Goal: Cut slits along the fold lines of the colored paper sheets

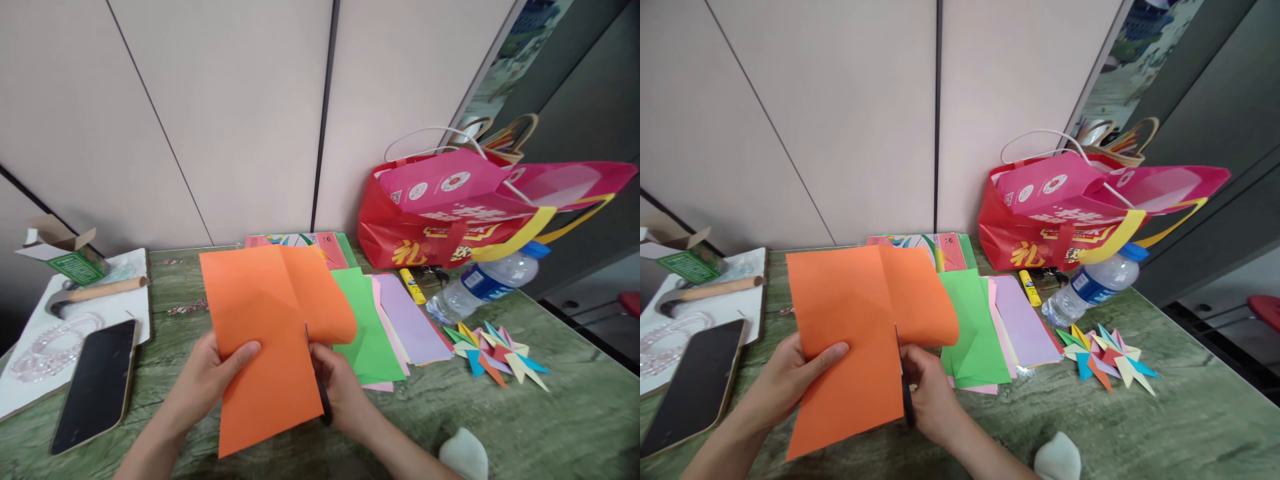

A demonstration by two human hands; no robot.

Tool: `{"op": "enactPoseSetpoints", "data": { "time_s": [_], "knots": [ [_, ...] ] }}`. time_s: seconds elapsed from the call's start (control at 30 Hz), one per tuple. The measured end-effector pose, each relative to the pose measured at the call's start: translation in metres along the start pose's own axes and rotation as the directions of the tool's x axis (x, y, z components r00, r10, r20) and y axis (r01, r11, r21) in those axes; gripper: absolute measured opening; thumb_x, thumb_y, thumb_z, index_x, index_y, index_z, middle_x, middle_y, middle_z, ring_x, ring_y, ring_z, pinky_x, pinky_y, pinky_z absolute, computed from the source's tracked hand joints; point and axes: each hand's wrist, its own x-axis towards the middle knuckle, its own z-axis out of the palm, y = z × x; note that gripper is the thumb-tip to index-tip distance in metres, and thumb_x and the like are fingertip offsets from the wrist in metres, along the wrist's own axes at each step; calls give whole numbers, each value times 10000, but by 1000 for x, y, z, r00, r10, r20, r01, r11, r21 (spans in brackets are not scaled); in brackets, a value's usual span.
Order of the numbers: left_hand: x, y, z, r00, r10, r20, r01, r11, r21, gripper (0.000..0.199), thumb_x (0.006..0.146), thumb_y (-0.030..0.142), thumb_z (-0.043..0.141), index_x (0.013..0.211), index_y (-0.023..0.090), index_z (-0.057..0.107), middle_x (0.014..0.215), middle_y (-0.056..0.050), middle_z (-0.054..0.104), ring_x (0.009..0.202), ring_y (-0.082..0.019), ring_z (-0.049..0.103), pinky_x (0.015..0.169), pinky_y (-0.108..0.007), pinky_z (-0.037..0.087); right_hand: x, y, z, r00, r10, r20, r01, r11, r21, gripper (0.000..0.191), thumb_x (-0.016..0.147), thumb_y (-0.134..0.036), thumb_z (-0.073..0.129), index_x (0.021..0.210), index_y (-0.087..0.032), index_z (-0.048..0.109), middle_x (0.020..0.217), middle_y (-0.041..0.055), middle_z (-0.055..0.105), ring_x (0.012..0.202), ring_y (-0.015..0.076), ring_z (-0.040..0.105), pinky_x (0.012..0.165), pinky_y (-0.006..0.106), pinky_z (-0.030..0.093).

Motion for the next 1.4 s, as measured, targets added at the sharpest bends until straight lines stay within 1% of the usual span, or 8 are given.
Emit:
{"op": "enactPoseSetpoints", "data": {
  "time_s": [0.3,0.43,0.57,0.7,0.8,0.93,1.13,1.4],
  "knots": [
    [1,2,1,1000,5,-24,-4,1000,25,251,702,379,660,873,199,624,924,-52,726,751,-226,679,563,-268,549,2,-6,3,999,48,-16,-47,999,25,257,582,-172,779,770,-190,604,765,0,690,704,160,630,635,244,462],
    [-1,1,0,1000,1,-18,-1,1000,24,246,705,377,656,870,199,617,937,-54,725,753,-231,680,551,-267,548,2,-6,4,998,60,-36,-58,997,58,189,643,-261,738,759,-193,605,718,-7,689,682,152,631,624,244,472],
    [-1,1,0,1000,8,-25,-8,1000,30,239,704,372,657,862,198,616,956,-63,721,751,-238,680,552,-277,548,2,-7,5,997,65,-39,-63,997,46,230,600,-280,767,736,-191,604,698,-5,689,669,166,637,619,263,481],
    [0,1,1,999,0,-36,1,1000,30,235,699,367,662,857,198,620,923,-64,727,732,-238,680,553,-281,547,2,-8,5,997,81,-20,-79,995,68,201,656,-349,722,732,-195,617,705,4,692,685,183,647,639,296,494],
    [-1,2,1,999,-5,-34,6,1000,28,244,694,373,666,857,199,621,927,-65,725,720,-235,680,546,-283,547,2,-6,5,993,115,-31,-112,989,97,240,667,-417,697,715,-198,611,682,6,690,677,200,652,636,322,504],
    [-2,2,3,1000,-11,-20,12,999,35,237,696,382,661,841,198,624,909,-62,727,712,-232,678,535,-275,542,2,-7,5,996,83,-19,-81,993,83,258,617,-357,754,779,-200,629,759,25,705,743,223,657,683,344,514],
    [-2,2,9,999,-41,20,40,998,49,250,697,385,658,848,189,625,856,-51,730,698,-218,671,549,-270,535,3,-6,3,999,4,-35,-2,998,57,318,690,-281,712,988,-218,619,967,56,685,863,233,640,792,382,502],
    [-1,2,9,998,-61,10,61,998,3,245,681,375,673,828,187,616,825,-48,732,681,-218,672,552,-281,536,3,-3,1,998,26,-64,-25,999,21,303,656,-322,726,910,-199,617,909,51,693,812,223,647,754,352,513]
  ]
}}
